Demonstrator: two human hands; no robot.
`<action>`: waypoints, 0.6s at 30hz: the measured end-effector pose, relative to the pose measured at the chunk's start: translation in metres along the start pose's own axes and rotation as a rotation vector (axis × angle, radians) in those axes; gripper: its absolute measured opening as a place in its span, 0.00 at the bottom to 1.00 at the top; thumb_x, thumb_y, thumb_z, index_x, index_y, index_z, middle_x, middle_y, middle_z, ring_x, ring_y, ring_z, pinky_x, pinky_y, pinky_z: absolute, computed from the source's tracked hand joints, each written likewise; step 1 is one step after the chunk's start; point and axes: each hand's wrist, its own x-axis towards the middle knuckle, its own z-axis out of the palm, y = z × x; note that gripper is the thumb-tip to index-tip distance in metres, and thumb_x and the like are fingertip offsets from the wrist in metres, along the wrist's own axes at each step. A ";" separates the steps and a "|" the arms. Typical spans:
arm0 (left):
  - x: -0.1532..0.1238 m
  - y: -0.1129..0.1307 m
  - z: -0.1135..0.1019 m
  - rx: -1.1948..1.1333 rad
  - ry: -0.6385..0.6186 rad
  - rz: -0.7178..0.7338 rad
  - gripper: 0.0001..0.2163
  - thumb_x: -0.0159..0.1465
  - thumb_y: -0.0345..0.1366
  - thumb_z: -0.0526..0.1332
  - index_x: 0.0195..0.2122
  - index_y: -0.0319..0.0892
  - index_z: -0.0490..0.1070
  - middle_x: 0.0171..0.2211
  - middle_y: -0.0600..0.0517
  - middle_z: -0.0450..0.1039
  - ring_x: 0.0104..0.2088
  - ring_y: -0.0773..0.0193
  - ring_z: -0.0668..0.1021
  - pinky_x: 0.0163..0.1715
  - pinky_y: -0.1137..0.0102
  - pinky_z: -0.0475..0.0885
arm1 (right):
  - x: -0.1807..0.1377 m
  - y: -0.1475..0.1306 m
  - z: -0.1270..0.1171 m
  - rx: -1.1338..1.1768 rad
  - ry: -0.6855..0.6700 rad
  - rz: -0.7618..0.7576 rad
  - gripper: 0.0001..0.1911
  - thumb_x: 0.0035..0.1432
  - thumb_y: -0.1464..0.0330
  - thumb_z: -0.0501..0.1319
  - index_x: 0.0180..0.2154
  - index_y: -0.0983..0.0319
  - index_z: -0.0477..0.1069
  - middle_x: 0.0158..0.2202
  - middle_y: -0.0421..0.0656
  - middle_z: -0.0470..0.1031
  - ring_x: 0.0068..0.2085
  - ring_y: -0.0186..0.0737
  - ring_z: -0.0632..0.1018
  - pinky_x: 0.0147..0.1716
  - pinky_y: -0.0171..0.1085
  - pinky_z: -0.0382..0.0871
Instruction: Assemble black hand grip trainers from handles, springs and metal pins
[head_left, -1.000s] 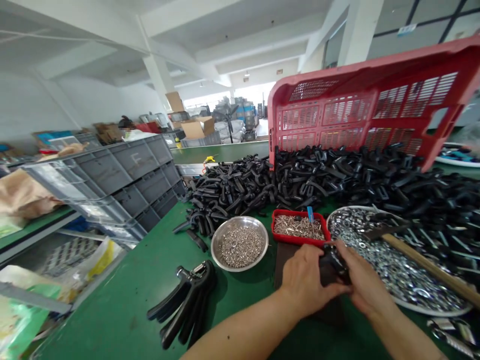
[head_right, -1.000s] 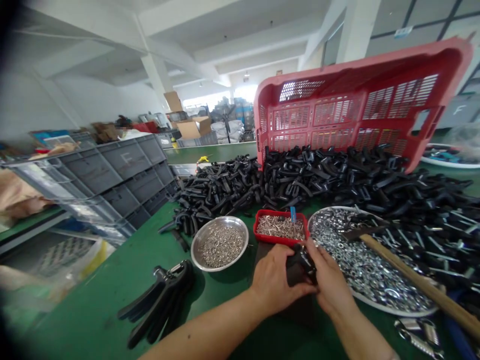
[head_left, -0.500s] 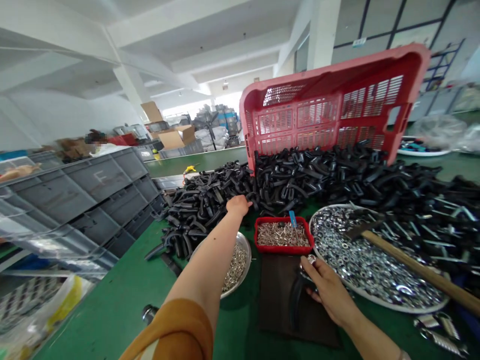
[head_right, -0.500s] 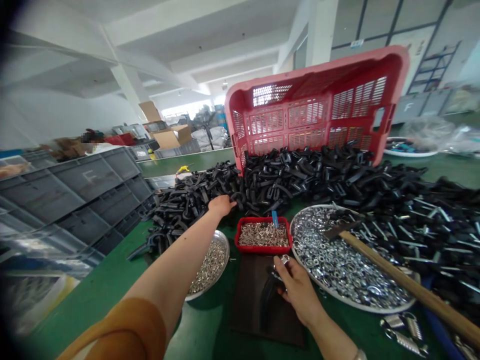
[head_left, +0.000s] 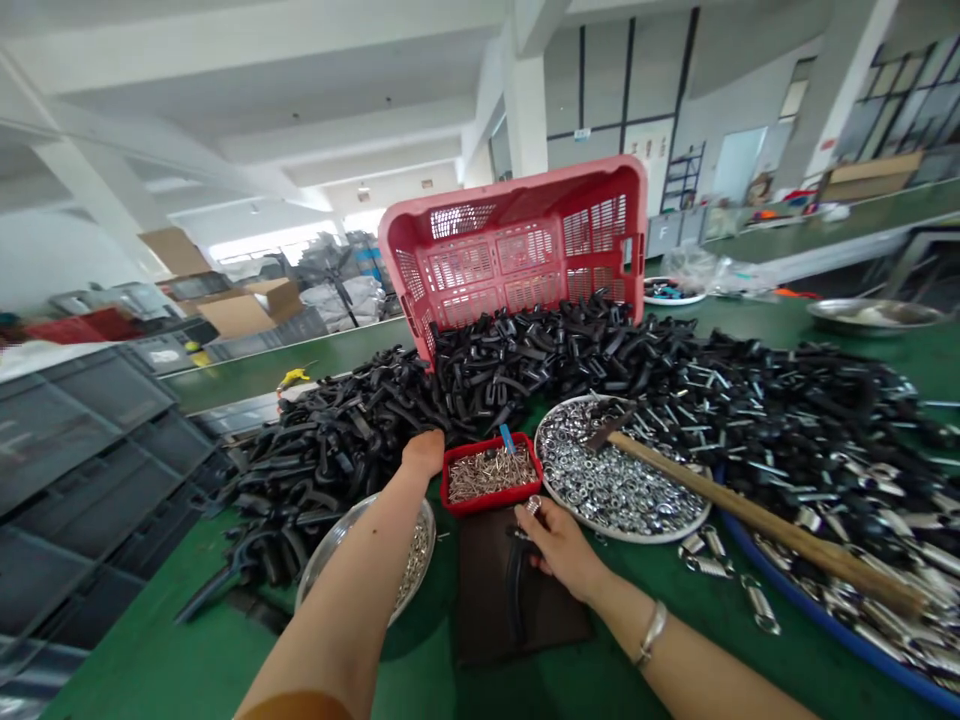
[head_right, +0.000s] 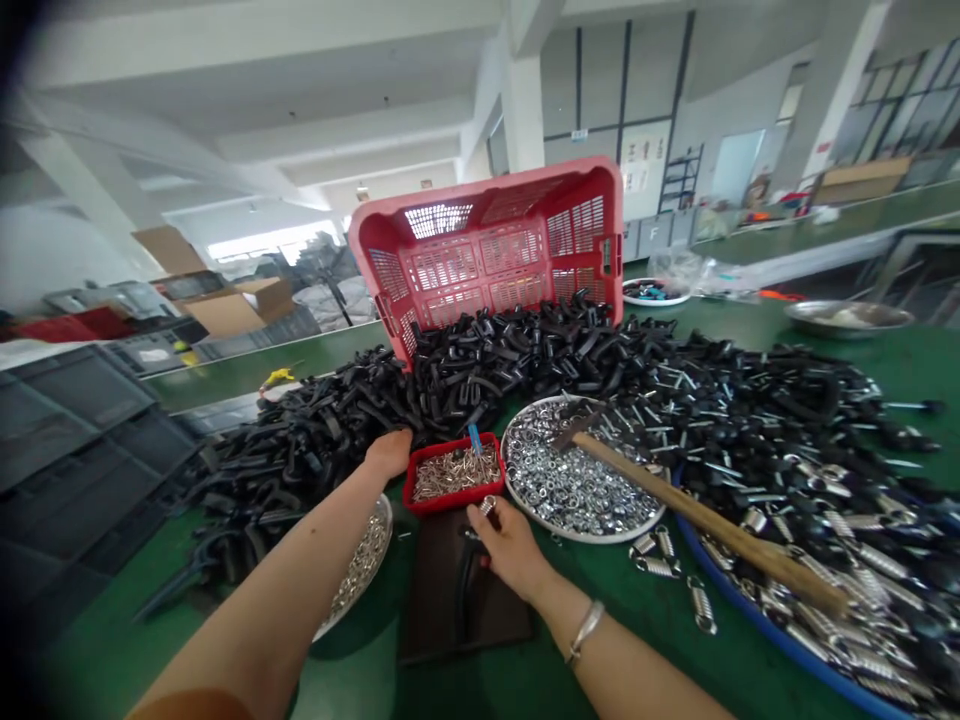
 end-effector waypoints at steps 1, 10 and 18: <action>0.000 -0.003 -0.003 -0.026 -0.002 0.009 0.12 0.53 0.30 0.58 0.39 0.38 0.68 0.41 0.41 0.72 0.43 0.53 0.73 0.42 0.66 0.66 | -0.001 0.000 -0.001 0.001 -0.004 0.001 0.19 0.50 0.52 0.56 0.29 0.61 0.58 0.21 0.32 0.59 0.18 0.24 0.62 0.12 0.25 0.53; -0.036 0.005 -0.041 -0.395 0.160 -0.018 0.16 0.61 0.33 0.44 0.42 0.35 0.67 0.39 0.44 0.72 0.41 0.59 0.73 0.39 0.68 0.67 | 0.002 -0.001 0.001 -0.068 0.069 -0.083 0.18 0.53 0.52 0.53 0.28 0.60 0.58 0.21 0.33 0.59 0.18 0.26 0.62 0.12 0.27 0.55; -0.143 0.082 0.011 -1.163 0.003 0.087 0.25 0.63 0.52 0.40 0.45 0.40 0.66 0.38 0.48 0.74 0.35 0.63 0.75 0.33 0.70 0.71 | -0.007 -0.032 -0.008 -0.513 0.165 -0.432 0.12 0.56 0.58 0.52 0.32 0.60 0.62 0.26 0.40 0.68 0.26 0.35 0.70 0.26 0.35 0.63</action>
